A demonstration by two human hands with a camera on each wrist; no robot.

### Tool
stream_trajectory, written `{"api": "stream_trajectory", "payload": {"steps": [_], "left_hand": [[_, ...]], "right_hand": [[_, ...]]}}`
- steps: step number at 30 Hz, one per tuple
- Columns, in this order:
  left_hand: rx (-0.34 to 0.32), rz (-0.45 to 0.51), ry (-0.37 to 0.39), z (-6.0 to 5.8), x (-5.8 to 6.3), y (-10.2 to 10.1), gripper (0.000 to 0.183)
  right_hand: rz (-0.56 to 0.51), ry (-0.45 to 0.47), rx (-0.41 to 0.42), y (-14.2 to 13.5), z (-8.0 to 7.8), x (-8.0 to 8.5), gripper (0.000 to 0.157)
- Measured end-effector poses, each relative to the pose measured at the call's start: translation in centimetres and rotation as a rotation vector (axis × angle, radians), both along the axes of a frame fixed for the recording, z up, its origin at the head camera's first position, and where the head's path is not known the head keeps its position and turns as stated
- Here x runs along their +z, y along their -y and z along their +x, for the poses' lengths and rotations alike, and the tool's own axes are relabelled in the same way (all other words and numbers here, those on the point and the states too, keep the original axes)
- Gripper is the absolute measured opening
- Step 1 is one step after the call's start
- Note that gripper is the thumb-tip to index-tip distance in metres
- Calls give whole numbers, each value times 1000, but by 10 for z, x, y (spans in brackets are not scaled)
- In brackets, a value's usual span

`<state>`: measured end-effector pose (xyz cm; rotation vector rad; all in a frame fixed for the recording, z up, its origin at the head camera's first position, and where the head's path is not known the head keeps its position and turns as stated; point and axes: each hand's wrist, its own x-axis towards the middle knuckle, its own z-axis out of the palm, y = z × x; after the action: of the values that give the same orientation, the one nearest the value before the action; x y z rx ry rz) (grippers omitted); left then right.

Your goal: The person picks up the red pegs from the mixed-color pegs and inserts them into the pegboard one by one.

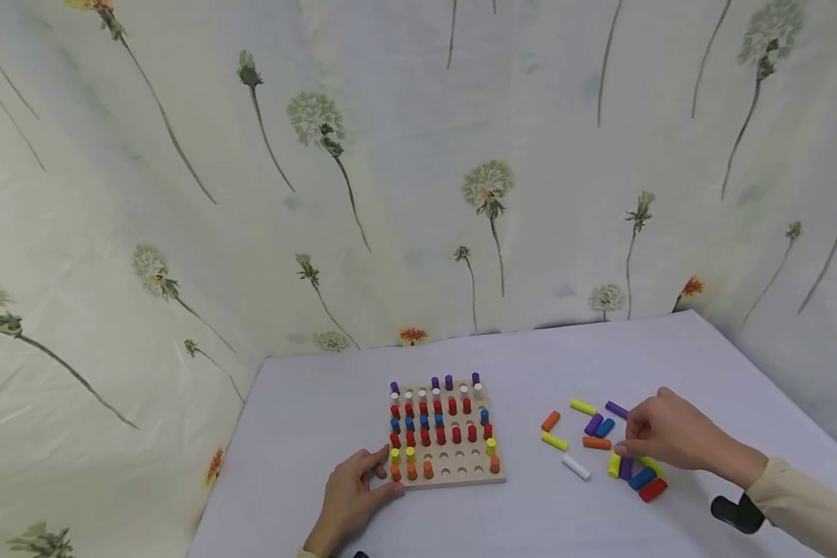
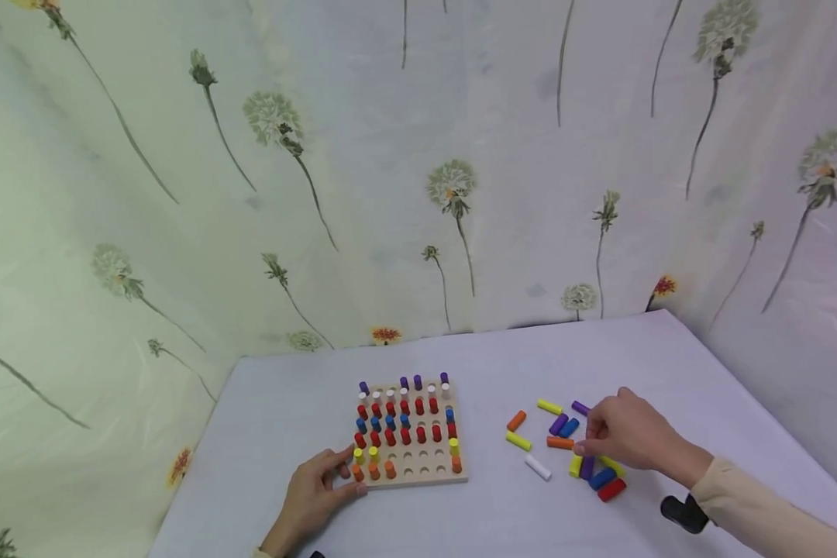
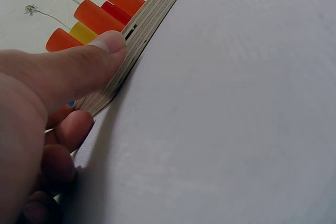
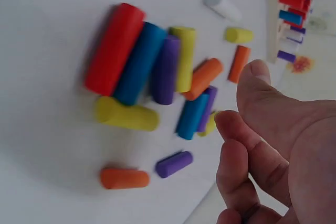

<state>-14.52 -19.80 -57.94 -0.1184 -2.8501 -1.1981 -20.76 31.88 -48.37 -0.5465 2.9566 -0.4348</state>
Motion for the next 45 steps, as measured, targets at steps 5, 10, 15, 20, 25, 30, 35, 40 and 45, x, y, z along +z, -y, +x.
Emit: {"api": "stream_trajectory", "payload": {"steps": [5,10,15,20,25,30,35,40,45], "left_hand": [[-5,-3,-9,-1,0,1,69],[-8,-3,-27,-1,1,1,68],[-11,-11,-35,-1,1,1,68],[-7,-3,-19,-1,1,0,68],[-4,-2,-16,-2,1,1,68],[-4,-3,-20,-1,1,1,67],[-2,2,-26,0,2,0,67],[-5,5,-42,2,1,0,67],[-5,4,-42,2,1,0,67]], "right_hand": [[46,-27,-57,-16,12,-13,43],[57,58,-132,-24,20,-26,48],[74,115,-170,-26,27,-34,51],[91,133,-194,-28,32,-34,55],[77,175,-207,-30,34,-35,56],[29,258,-225,-31,35,-36,52],[-6,289,-229,-31,36,-35,46],[-19,334,-244,-32,37,-37,48],[-32,394,-272,-35,37,-41,52]]}}
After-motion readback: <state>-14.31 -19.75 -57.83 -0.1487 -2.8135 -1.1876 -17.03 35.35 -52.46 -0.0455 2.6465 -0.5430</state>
